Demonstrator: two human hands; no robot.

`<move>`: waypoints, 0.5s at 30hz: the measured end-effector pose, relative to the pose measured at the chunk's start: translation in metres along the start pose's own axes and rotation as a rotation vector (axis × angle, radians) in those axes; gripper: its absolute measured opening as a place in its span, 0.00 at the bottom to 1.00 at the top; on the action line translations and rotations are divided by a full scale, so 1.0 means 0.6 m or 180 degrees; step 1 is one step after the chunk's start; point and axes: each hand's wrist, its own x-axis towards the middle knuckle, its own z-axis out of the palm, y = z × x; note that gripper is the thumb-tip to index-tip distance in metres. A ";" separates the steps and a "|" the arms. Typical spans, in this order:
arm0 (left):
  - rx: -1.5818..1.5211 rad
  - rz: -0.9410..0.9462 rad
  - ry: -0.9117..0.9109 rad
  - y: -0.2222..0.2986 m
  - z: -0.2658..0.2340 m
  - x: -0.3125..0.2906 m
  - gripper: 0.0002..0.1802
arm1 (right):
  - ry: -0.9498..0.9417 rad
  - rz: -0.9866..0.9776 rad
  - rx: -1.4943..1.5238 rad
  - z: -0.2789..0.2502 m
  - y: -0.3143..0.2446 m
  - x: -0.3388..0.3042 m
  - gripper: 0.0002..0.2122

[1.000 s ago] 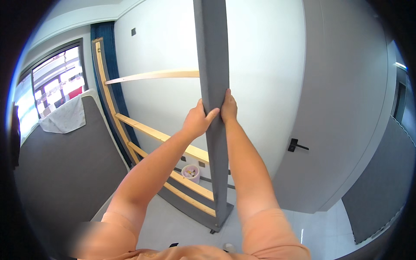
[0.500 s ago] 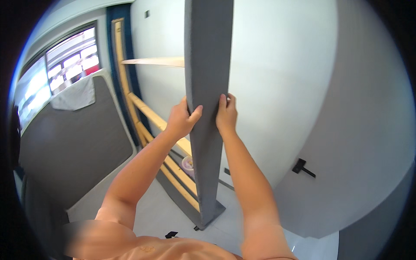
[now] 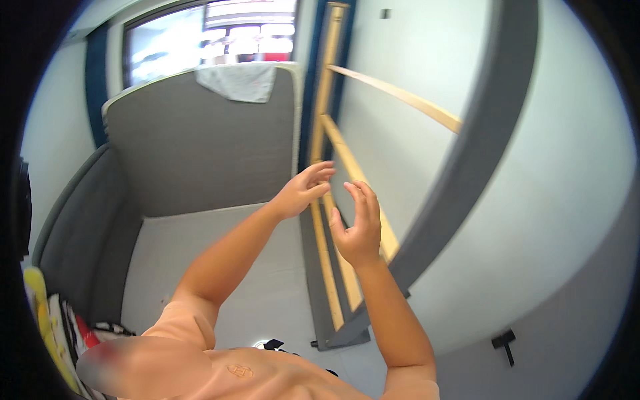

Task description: The person uses a drill to drive screws into a bed frame, collects the screws by hand, and then carries a padded headboard across the room to position it against a wall.

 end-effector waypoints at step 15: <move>0.0958 -0.1244 0.4204 0.082 -0.427 -0.881 0.31 | -0.3282 -0.0299 0.2500 0.589 -0.427 -0.145 0.34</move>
